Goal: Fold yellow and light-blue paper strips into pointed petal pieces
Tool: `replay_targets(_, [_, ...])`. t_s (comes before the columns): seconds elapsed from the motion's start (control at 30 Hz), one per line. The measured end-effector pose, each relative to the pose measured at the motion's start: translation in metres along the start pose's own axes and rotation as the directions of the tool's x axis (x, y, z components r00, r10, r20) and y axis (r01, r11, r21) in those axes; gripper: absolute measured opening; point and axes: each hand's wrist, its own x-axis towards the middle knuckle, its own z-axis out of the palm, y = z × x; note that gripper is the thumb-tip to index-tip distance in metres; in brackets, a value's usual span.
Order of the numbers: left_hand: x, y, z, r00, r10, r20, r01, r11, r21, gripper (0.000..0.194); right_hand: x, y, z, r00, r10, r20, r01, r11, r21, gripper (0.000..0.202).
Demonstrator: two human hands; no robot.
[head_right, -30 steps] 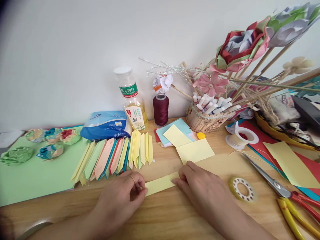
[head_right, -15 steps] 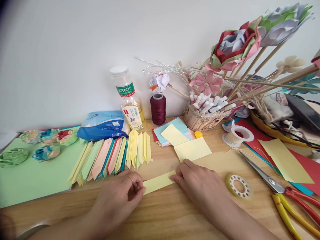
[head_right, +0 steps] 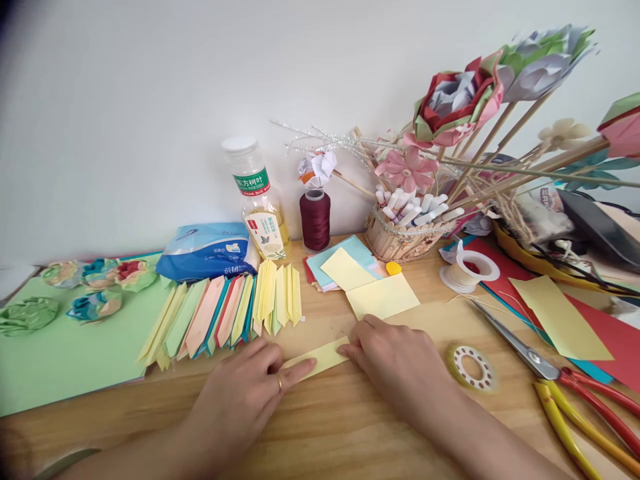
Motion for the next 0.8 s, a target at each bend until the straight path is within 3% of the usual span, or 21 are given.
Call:
replay_targets(0.2, [-0.002,-0.002,0.004,0.997,0.05,0.066,-0.057,0.994,0.096,0.045,-0.003,0.007,0.003,0.999,0.032,-0.022,-0.025,0.967,0.255,0.02])
replay_targets(0.37, [-0.001,-0.002,0.003,0.996,0.067,0.054,-0.073,0.991,0.109,0.045,-0.002,0.011,0.003,0.998,0.056,0.028,-0.062,0.952,0.301,0.015])
replay_targets(0.47, [-0.001,-0.002,0.003,0.997,0.061,0.04,-0.065,0.991,0.115,0.045,-0.006,0.01,0.002,0.992,-0.001,-0.126,0.031,0.971,0.235,0.016])
replay_targets(0.53, [-0.002,-0.001,0.003,0.998,0.064,0.022,-0.066,0.99,0.124,0.044,-0.013,0.004,0.0,0.939,-0.126,-0.32,0.175,0.976,0.13,0.02])
replay_targets(0.6, [-0.001,-0.001,0.003,0.997,0.073,0.016,-0.074,0.988,0.133,0.044,-0.022,-0.005,-0.001,0.826,-0.329,-0.458,0.37,0.929,0.0,0.025])
replay_targets(0.7, [-0.001,-0.002,0.004,0.996,0.09,0.027,-0.093,0.985,0.142,0.045,-0.035,-0.021,0.003,0.681,-0.579,-0.448,0.596,0.794,-0.119,0.035])
replay_targets(0.8, [-0.001,-0.003,0.003,0.994,0.104,0.029,-0.108,0.982,0.158,0.043,-0.043,-0.029,0.012,0.666,-0.571,-0.481,0.587,0.798,-0.135,0.04])
